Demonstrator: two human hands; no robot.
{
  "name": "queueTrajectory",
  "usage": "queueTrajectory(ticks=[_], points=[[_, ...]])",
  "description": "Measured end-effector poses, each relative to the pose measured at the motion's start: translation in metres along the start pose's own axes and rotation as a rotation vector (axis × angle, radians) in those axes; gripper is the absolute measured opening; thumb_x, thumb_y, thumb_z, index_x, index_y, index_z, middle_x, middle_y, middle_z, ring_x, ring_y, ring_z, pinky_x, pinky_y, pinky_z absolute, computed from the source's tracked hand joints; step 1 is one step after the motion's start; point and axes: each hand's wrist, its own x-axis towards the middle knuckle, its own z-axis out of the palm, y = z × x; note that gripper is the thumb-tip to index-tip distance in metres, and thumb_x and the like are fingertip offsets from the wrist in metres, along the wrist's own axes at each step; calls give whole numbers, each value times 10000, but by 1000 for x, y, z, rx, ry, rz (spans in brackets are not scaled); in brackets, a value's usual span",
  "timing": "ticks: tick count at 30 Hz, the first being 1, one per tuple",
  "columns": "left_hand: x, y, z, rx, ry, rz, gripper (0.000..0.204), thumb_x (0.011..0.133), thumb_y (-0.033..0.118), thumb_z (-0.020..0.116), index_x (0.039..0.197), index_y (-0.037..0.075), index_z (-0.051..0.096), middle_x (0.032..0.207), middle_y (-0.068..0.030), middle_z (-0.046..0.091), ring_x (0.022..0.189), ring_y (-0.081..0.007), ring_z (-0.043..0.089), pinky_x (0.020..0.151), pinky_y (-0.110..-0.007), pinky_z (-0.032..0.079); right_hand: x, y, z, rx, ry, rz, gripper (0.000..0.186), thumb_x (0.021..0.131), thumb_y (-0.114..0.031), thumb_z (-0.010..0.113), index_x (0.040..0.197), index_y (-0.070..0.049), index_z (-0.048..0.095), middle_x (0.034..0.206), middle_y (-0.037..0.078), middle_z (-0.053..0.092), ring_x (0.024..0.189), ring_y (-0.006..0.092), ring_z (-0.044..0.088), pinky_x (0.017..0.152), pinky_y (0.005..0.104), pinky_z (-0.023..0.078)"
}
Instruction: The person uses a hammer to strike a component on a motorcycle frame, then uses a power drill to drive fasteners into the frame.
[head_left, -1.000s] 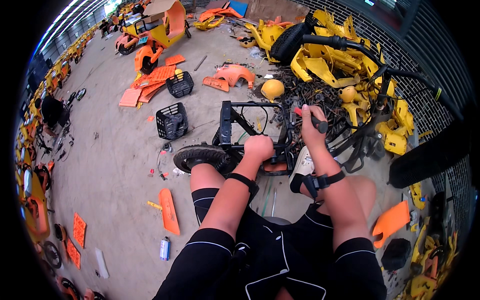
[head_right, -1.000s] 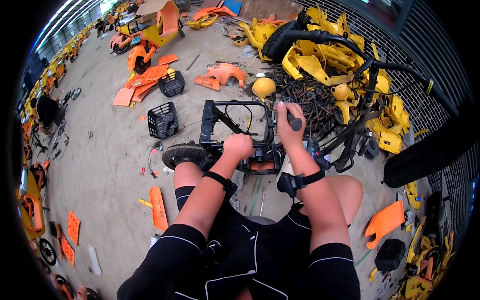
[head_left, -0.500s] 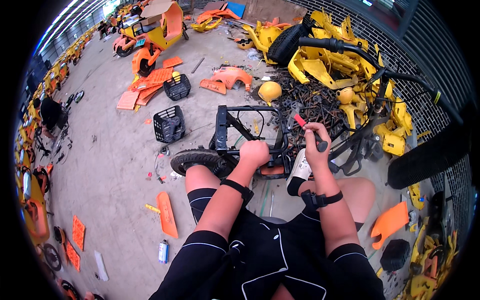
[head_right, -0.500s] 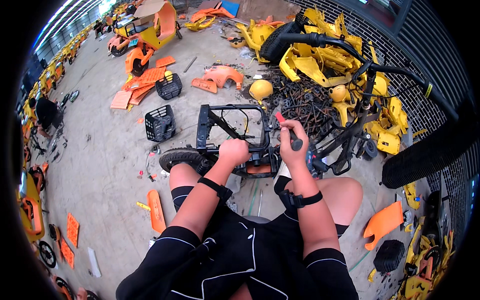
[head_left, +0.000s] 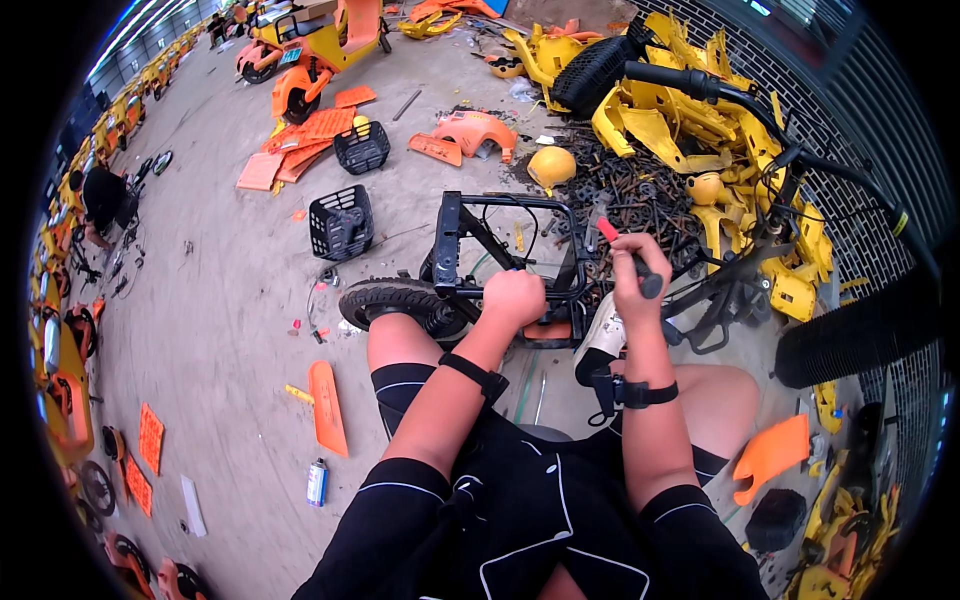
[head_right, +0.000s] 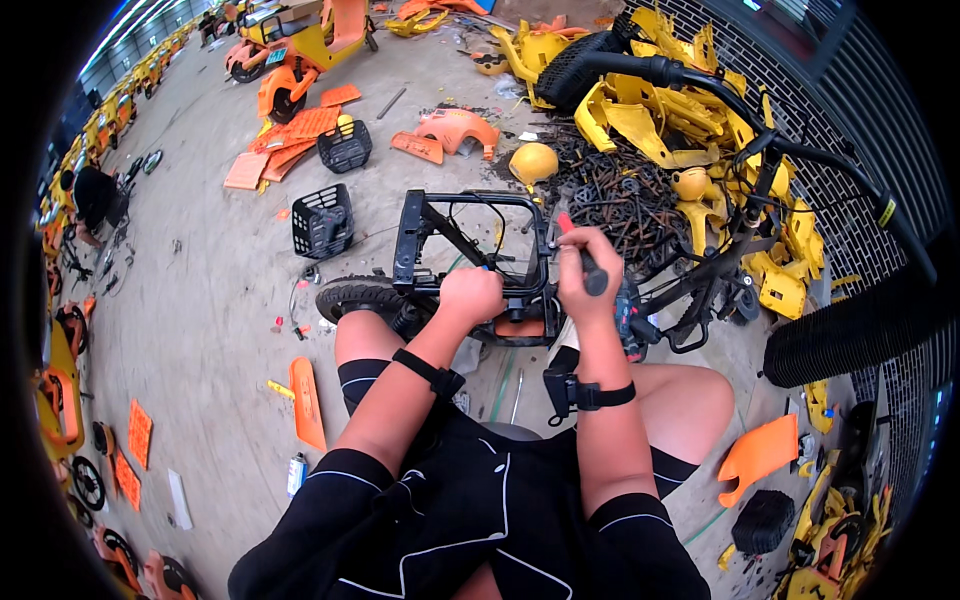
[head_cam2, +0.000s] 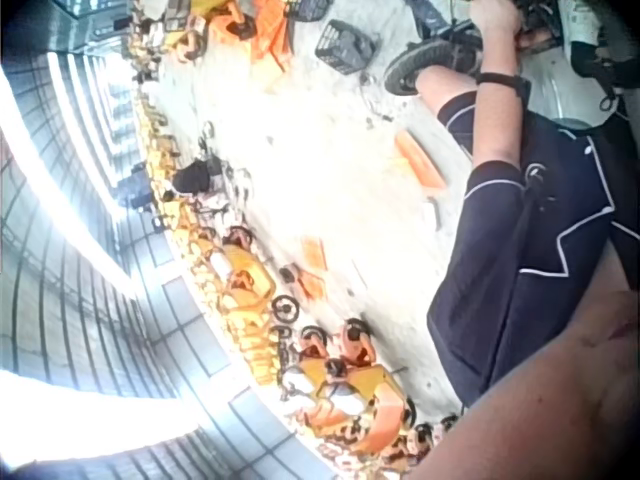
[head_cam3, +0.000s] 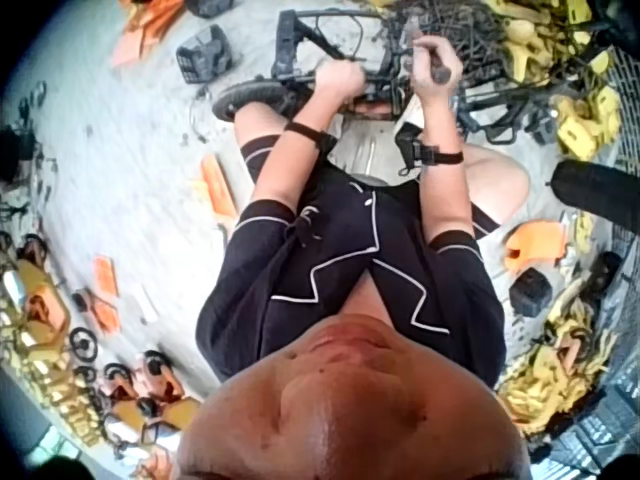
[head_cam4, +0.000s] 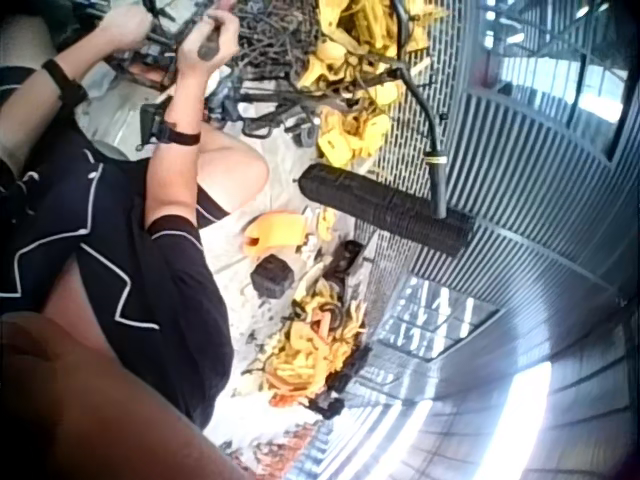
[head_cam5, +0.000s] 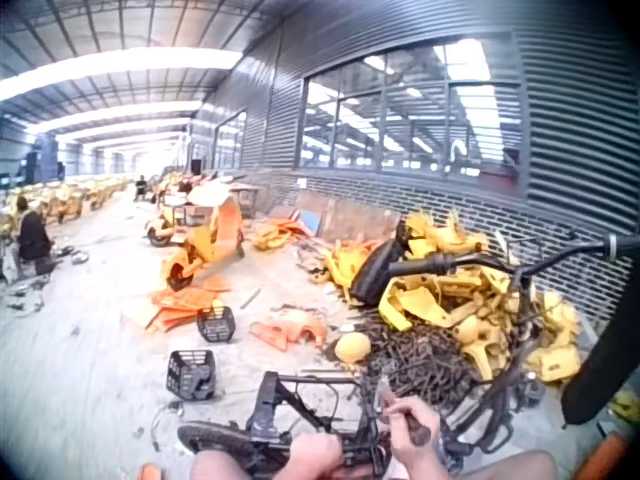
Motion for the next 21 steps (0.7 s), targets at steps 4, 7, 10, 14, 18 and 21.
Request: queueTrajectory(ticks=[4,7,10,14,18,21], points=[[1,-2,5,5,18,6,233,743,301,708,847,110,792,827,-141,758,811,-331,751,741,-450,604,10,0,-7,29,-84,49,66,924,-17,610,959,-4,665,835,20,639,737,76,562,664,238,435],[3,-1,2,-3,-1,-1,230,743,302,709,845,113,792,826,-142,758,810,-331,751,739,-445,603,8,-1,-6,31,-64,100,87,941,-19,607,999,10,666,901,51,663,822,103,599,745,251,471],[3,-5,3,10,-26,-10,225,744,303,709,842,118,792,823,-138,758,805,-329,751,735,-442,602,1,-4,0,144,29,157,126,978,-29,604,1091,21,631,912,69,660,832,123,605,776,269,487],[6,-2,4,1,-24,-16,214,749,303,710,835,125,791,815,-131,758,798,-325,752,732,-440,601,-9,5,20,269,276,-137,223,993,-82,586,1193,11,553,867,75,609,835,159,579,877,342,484],[5,-1,4,-1,-31,-12,206,749,308,714,820,131,789,800,-124,755,783,-323,751,733,-443,601,-6,7,28,308,316,-399,356,991,-238,577,1260,-23,488,809,52,492,788,174,487,906,409,465],[3,-6,0,-2,16,5,203,743,306,715,819,132,787,785,-122,752,747,-320,750,700,-440,602,3,9,35,384,334,-365,317,990,-195,571,1248,-26,496,806,48,487,796,171,494,859,387,468]])
